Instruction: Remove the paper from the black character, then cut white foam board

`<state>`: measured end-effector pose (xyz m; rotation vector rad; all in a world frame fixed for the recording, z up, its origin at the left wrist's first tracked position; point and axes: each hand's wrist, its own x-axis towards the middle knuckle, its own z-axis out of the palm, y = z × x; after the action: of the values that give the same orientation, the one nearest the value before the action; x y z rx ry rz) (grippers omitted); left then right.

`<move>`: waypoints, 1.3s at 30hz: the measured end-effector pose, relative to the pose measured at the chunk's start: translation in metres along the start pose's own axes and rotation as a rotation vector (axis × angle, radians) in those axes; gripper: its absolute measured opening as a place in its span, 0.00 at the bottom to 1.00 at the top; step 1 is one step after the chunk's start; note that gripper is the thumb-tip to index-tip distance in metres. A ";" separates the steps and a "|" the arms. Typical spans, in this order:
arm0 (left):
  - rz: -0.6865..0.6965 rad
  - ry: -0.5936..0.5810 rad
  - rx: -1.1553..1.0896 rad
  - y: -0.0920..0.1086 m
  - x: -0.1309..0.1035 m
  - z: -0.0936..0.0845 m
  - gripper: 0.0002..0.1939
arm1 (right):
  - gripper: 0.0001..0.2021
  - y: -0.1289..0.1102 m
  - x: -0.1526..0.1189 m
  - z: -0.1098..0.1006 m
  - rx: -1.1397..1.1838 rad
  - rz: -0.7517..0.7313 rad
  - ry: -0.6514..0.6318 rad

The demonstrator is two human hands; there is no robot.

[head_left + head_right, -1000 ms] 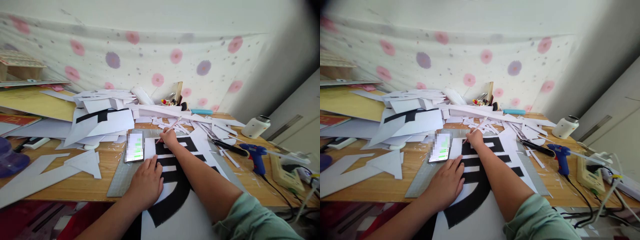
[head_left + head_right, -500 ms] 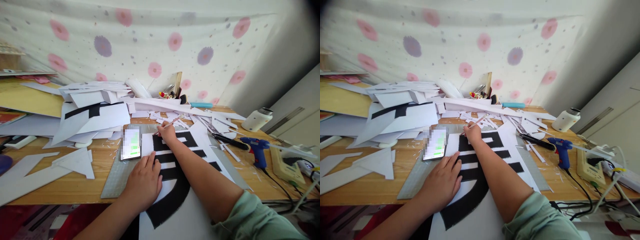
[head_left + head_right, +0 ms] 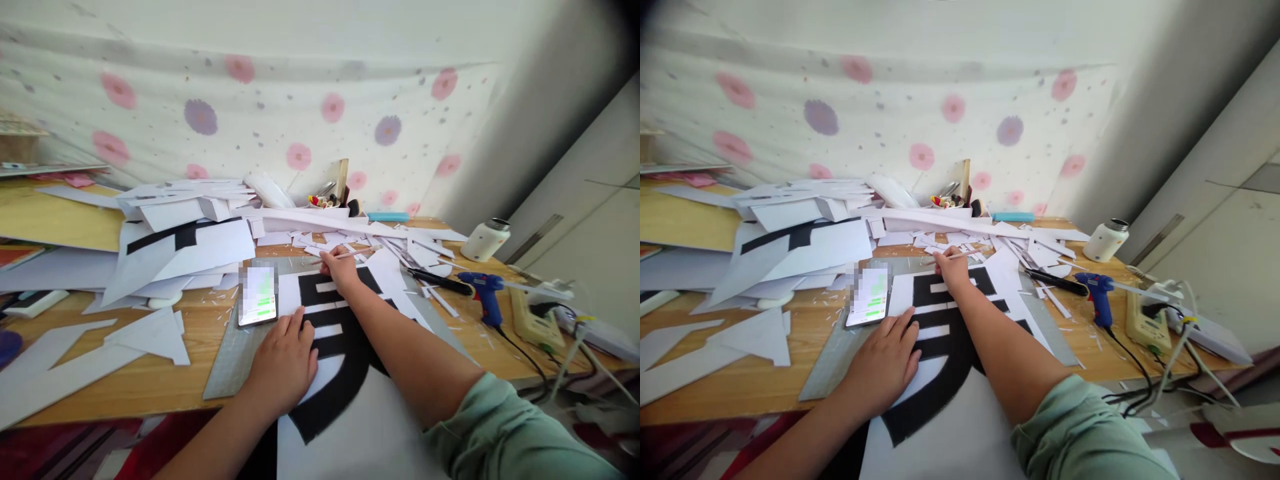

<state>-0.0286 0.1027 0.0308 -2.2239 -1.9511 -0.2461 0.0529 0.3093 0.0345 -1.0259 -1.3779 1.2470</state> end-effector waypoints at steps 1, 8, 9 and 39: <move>0.005 -0.003 -0.002 0.000 0.000 -0.001 0.17 | 0.14 -0.004 -0.003 -0.010 0.010 0.005 0.020; 0.013 -0.001 0.008 0.000 0.001 -0.002 0.18 | 0.12 -0.021 -0.042 -0.091 -0.029 0.039 -0.006; 0.013 -0.004 0.015 0.000 0.001 -0.002 0.18 | 0.12 -0.023 -0.045 -0.095 -0.028 0.042 -0.006; 0.001 -0.285 0.179 -0.055 0.095 -0.023 0.16 | 0.11 0.019 0.003 0.023 -0.393 -0.077 -0.032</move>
<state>-0.0713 0.1955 0.0768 -2.2421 -2.0135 0.2514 0.0296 0.3110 0.0164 -1.2076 -1.7139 0.9586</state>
